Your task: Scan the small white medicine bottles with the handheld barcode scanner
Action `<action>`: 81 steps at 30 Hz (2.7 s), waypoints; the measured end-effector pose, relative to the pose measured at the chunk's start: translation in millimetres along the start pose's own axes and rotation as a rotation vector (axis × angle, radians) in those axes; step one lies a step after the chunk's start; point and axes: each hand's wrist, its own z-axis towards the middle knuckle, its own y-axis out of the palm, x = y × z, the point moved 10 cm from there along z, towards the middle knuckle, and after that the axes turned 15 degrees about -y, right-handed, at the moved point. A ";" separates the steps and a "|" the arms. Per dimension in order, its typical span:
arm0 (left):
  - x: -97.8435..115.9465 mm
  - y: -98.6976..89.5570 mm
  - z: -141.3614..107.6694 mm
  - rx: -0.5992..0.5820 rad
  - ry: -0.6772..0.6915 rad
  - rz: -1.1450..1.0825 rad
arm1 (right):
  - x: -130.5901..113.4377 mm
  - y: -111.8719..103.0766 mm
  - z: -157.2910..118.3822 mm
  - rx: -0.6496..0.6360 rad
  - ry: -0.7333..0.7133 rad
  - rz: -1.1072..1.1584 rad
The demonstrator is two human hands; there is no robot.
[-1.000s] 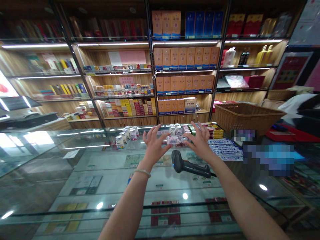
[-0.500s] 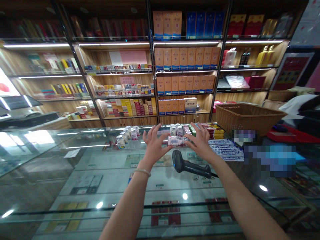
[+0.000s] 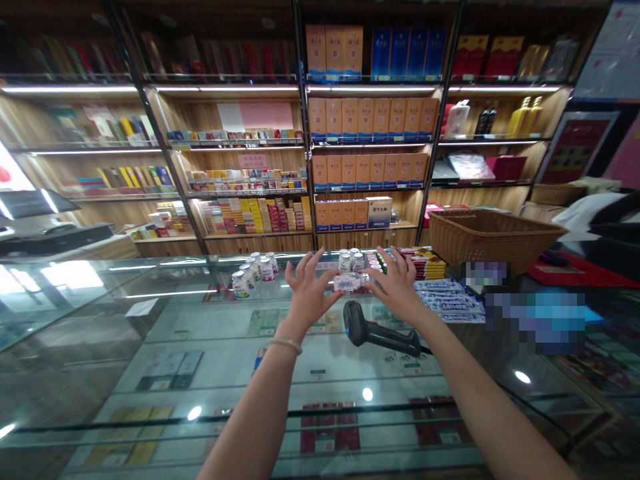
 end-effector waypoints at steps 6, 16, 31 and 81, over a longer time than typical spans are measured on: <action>-12.6 -8.5 3.4 0.080 -0.128 0.003 | -16.8 3.1 -6.0 -0.067 0.062 0.025; -16.6 7.1 -1.6 0.036 -0.132 0.006 | -52.9 45.1 -68.2 -0.461 -0.008 0.219; -29.4 14.6 -2.9 0.069 -0.172 0.046 | -49.4 37.4 -55.7 -0.410 -0.021 0.220; -33.8 14.8 -1.9 0.022 -0.240 0.027 | -22.7 -0.3 -57.6 -0.255 0.192 0.298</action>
